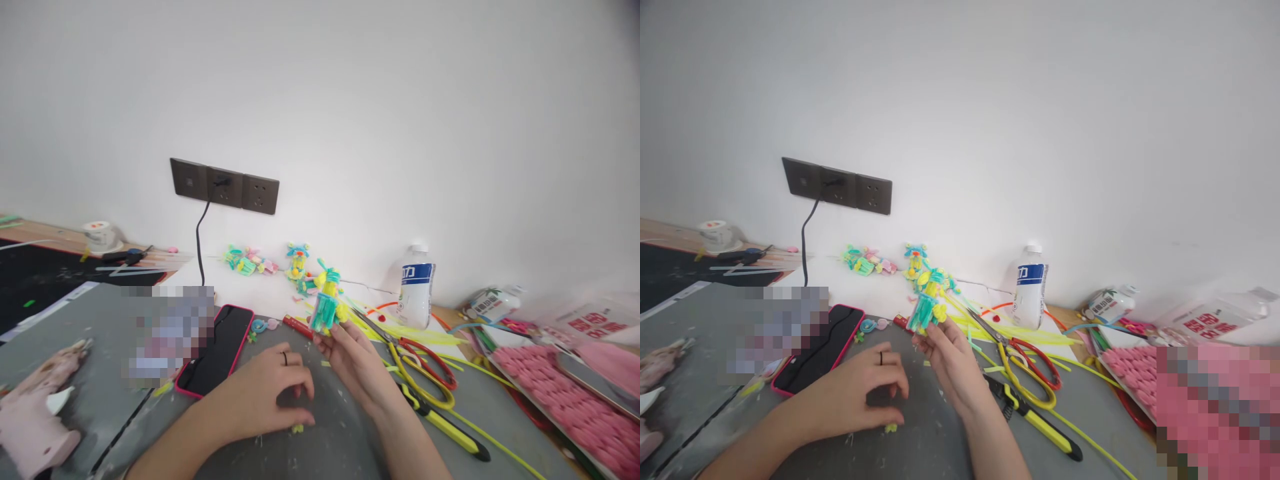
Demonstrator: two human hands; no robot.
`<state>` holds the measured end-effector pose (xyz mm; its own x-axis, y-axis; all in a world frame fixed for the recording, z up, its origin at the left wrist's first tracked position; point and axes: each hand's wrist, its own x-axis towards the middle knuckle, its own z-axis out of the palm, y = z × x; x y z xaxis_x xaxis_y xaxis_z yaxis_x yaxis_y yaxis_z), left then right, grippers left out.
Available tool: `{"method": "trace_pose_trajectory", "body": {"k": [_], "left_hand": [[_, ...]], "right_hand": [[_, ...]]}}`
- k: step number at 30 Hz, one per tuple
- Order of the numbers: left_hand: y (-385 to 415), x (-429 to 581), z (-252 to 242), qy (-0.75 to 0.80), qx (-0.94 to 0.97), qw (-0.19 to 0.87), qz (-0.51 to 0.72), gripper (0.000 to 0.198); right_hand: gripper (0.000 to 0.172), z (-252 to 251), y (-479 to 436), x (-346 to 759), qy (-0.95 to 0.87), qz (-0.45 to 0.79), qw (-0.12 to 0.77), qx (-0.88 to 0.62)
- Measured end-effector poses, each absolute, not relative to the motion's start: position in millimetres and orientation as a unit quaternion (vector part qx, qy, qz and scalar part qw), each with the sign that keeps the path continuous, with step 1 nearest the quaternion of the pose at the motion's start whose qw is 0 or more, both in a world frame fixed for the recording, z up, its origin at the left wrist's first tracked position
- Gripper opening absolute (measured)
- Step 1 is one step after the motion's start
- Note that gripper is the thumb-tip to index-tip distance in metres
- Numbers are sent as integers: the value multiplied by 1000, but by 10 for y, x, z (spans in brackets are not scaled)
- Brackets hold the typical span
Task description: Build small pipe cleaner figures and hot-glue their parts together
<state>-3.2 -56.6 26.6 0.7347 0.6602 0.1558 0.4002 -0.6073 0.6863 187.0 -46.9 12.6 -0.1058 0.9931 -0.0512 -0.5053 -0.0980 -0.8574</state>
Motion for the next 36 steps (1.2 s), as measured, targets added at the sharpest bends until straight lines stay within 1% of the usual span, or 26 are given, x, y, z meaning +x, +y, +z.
{"method": "trace_pose_trajectory", "body": {"k": [2,6,13,15,17,20,22,24,27,30,36], "left_hand": [[-570,-33,236,273,894,318,162,19],[-569,-54,180,252,904,319,135,13],[-578,-64,193,279,872,381,128,9],[-586,-50,256,295,848,411,157,8],[-591,-40,323,293,806,467,216,4],[-575,-39,375,264,704,582,310,12],[-547,-46,373,278,623,629,374,18],[-515,-52,362,310,555,645,425,19],[-485,-53,361,335,491,659,461,21],[-483,-49,371,343,457,675,467,27],[-496,-35,373,340,458,676,466,25]], "right_hand": [[23,113,-459,1878,-346,656,573,-347],[24,112,-451,1887,-341,667,568,-341],[25,122,-460,1882,-325,680,571,-327],[24,118,-457,1885,-325,679,570,-329],[24,112,-453,1885,-330,671,571,-339],[27,108,-446,1875,-345,650,570,-365],[29,108,-442,1867,-363,636,564,-382],[32,106,-437,1863,-384,622,555,-396],[37,103,-432,1868,-423,600,541,-411],[38,112,-439,1869,-465,573,529,-419],[33,169,-446,1838,-506,546,523,-416]]}}
